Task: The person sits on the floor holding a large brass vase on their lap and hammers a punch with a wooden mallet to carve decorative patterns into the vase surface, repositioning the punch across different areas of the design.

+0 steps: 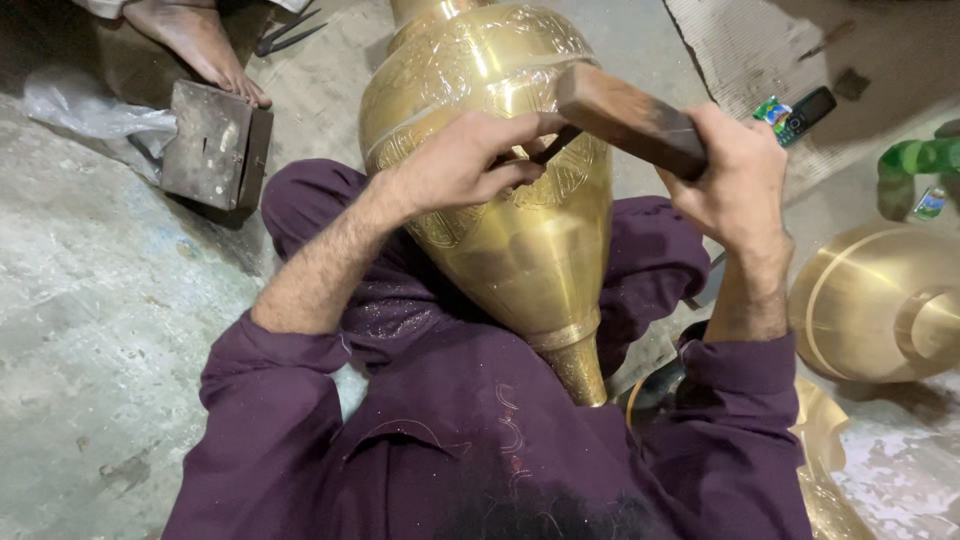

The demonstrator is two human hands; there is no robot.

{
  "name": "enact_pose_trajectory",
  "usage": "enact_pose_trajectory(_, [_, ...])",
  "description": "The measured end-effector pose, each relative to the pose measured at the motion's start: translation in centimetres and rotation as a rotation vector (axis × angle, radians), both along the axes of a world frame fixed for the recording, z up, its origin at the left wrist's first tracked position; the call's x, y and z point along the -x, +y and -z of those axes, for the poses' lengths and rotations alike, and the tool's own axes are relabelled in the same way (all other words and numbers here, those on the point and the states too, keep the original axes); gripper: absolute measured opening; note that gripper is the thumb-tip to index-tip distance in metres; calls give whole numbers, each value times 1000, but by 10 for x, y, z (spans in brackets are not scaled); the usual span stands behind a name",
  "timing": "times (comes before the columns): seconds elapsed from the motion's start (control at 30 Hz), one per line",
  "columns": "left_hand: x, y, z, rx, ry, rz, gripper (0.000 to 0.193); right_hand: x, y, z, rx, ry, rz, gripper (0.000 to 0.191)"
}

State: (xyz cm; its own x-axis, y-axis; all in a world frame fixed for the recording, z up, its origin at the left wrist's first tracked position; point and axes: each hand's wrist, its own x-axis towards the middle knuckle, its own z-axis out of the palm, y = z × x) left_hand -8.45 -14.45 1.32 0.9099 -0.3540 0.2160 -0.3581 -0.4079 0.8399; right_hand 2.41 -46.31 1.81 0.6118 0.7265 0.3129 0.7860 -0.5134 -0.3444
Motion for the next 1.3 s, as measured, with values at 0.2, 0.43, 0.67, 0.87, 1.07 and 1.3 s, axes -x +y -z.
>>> enact_pose_trajectory(0.2, [-16,2,-3,-84,103,130,55,23,-9,27,-36,21,104,34])
enact_pose_trajectory(0.43, [-38,5,-11,-145,57,345,53,56,-9,42,-392,425,247,34])
enact_pose_trajectory(0.67, [-51,1,-19,-164,230,530,51,95,-11,75,-511,536,473,31])
enact_pose_trajectory(0.87, [-64,-9,-19,-213,232,683,53,114,-13,86,-495,257,450,27])
enact_pose_trajectory(1.07, [-74,-17,-20,-304,196,824,57,134,-4,84,-435,156,546,25])
enact_pose_trajectory(1.3, [-80,-28,-22,-396,251,954,56,158,4,85,-266,-128,528,31])
